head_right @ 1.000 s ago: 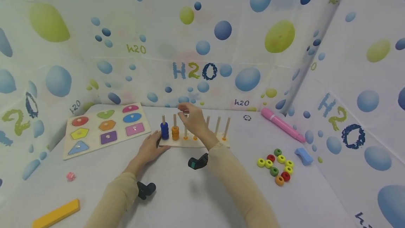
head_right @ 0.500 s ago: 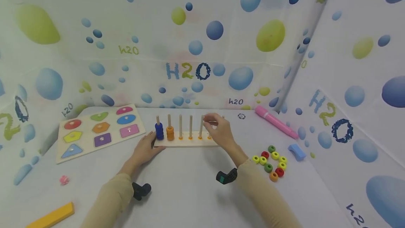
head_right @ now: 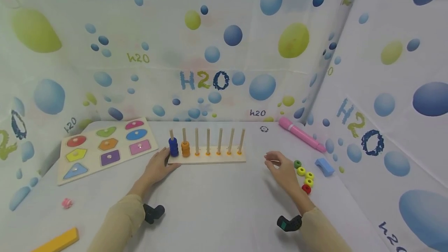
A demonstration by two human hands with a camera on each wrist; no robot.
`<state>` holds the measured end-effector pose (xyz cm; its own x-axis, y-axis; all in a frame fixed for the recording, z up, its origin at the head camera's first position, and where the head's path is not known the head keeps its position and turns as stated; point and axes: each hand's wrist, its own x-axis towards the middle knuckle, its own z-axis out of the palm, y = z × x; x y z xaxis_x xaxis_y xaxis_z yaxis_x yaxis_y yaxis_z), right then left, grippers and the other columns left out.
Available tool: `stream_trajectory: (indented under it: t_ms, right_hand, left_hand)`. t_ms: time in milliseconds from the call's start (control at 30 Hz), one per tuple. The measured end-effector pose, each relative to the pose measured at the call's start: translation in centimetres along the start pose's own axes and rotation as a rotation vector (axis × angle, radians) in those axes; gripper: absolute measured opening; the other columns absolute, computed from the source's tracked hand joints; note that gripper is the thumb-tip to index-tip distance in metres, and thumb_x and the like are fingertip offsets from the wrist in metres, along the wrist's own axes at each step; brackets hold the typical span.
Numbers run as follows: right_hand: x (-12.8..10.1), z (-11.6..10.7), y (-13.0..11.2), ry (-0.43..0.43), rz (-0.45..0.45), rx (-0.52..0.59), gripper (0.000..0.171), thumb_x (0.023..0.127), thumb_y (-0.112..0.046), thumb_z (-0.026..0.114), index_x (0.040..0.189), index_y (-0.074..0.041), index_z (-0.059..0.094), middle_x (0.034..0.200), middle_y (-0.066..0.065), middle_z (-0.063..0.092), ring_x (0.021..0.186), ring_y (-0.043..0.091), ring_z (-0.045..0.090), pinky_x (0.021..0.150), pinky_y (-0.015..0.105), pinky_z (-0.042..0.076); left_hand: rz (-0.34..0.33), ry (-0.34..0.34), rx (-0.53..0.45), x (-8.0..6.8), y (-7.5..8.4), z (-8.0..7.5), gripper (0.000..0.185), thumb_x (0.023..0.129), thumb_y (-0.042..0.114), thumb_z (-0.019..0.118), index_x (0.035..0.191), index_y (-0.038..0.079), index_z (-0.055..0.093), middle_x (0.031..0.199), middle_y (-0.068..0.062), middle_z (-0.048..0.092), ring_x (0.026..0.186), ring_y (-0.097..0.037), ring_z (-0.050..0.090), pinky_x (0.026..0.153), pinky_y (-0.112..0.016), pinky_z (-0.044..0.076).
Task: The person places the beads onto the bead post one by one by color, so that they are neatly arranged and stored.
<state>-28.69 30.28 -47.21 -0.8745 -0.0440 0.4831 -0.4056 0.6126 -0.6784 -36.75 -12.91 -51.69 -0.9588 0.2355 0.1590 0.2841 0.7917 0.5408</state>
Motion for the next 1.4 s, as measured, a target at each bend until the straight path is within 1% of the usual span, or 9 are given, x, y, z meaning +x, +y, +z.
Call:
stream_trajectory:
  t_ms: [167,433,567,733,833,933,1067,1133,1400]
  right_hand:
    - [-2.6,-2.5,1.8,0.012,0.042,-0.103,0.022,0.092,-0.011,0.063,0.113,-0.005,0.061,0.104,0.006,0.067,0.096,0.016,0.063,0.080,0.010,0.049]
    - [-6.5,-5.4,3.5,0.076,0.106,-0.236,0.020,0.089,-0.009,0.065,0.108,-0.006,0.062,0.102,0.007,0.067,0.092,0.002,0.062,0.073,0.005,0.047]
    - [-7.9,-6.1,3.5,0.119,0.162,-0.322,0.018,0.087,-0.008,0.067,0.105,-0.006,0.062,0.098,0.007,0.069,0.089,0.002,0.062,0.072,0.004,0.046]
    - [-9.5,-6.6,3.3,0.126,0.260,-0.394,0.023,0.085,-0.006,0.068,0.107,-0.005,0.061,0.100,0.008,0.067,0.093,0.020,0.063,0.074,0.007,0.048]
    - [-10.0,-6.7,3.3,0.113,0.284,-0.388,0.026,0.083,-0.005,0.069,0.108,-0.003,0.060,0.101,0.010,0.067,0.093,0.026,0.062,0.072,0.006,0.048]
    - [-10.2,-6.6,3.5,0.079,0.297,-0.380,0.028,0.083,-0.006,0.070,0.110,-0.004,0.060,0.103,0.009,0.066,0.094,0.025,0.062,0.071,0.009,0.049]
    - [-10.1,-6.3,3.7,0.029,0.304,-0.367,0.031,0.083,-0.010,0.071,0.112,-0.006,0.059,0.106,0.009,0.065,0.096,0.024,0.063,0.073,0.023,0.055]
    - [-10.0,-6.0,3.7,0.017,0.305,-0.367,0.033,0.082,-0.012,0.072,0.112,-0.007,0.060,0.107,0.009,0.065,0.095,0.024,0.063,0.073,0.027,0.056]
    - [-10.2,-5.1,3.0,0.010,0.367,-0.381,0.030,0.081,-0.011,0.072,0.108,-0.004,0.060,0.101,0.009,0.066,0.091,0.023,0.063,0.071,0.030,0.056]
  left_hand:
    - [-0.016,-0.006,-0.011,-0.1,0.0,0.1,0.079,0.086,0.036,0.068,0.143,-0.005,0.032,0.145,-0.024,0.036,0.138,-0.037,0.023,0.115,-0.049,0.011]
    - [-0.006,0.011,-0.024,-0.1,0.2,-0.3,0.079,0.086,0.036,0.069,0.142,-0.006,0.033,0.144,-0.025,0.036,0.137,-0.039,0.024,0.114,-0.050,0.012]
    - [-0.002,0.012,-0.022,0.0,0.1,-0.3,0.079,0.086,0.037,0.068,0.142,-0.006,0.033,0.144,-0.025,0.037,0.137,-0.038,0.024,0.114,-0.050,0.012]
    - [-0.018,-0.001,-0.009,0.0,0.3,-0.3,0.080,0.086,0.038,0.068,0.142,-0.006,0.033,0.144,-0.025,0.036,0.138,-0.037,0.023,0.115,-0.049,0.010]
    - [-0.026,-0.002,-0.008,0.1,0.3,-0.4,0.079,0.086,0.038,0.068,0.142,-0.006,0.033,0.144,-0.025,0.037,0.138,-0.036,0.023,0.115,-0.049,0.010]
    - [-0.023,0.001,-0.007,0.2,0.3,-0.4,0.079,0.086,0.037,0.068,0.142,-0.005,0.034,0.144,-0.024,0.037,0.138,-0.036,0.023,0.115,-0.049,0.010]
    - [-0.020,0.001,-0.008,0.3,0.3,-0.4,0.079,0.086,0.038,0.068,0.143,-0.005,0.034,0.144,-0.024,0.037,0.139,-0.036,0.023,0.115,-0.049,0.010]
    - [-0.017,0.000,-0.012,0.3,0.2,-0.3,0.079,0.086,0.038,0.068,0.142,-0.005,0.034,0.144,-0.024,0.037,0.138,-0.037,0.023,0.114,-0.050,0.011]
    - [-0.023,-0.012,-0.017,0.0,0.2,0.0,0.079,0.086,0.037,0.068,0.143,-0.004,0.033,0.145,-0.024,0.036,0.138,-0.037,0.023,0.115,-0.049,0.011]
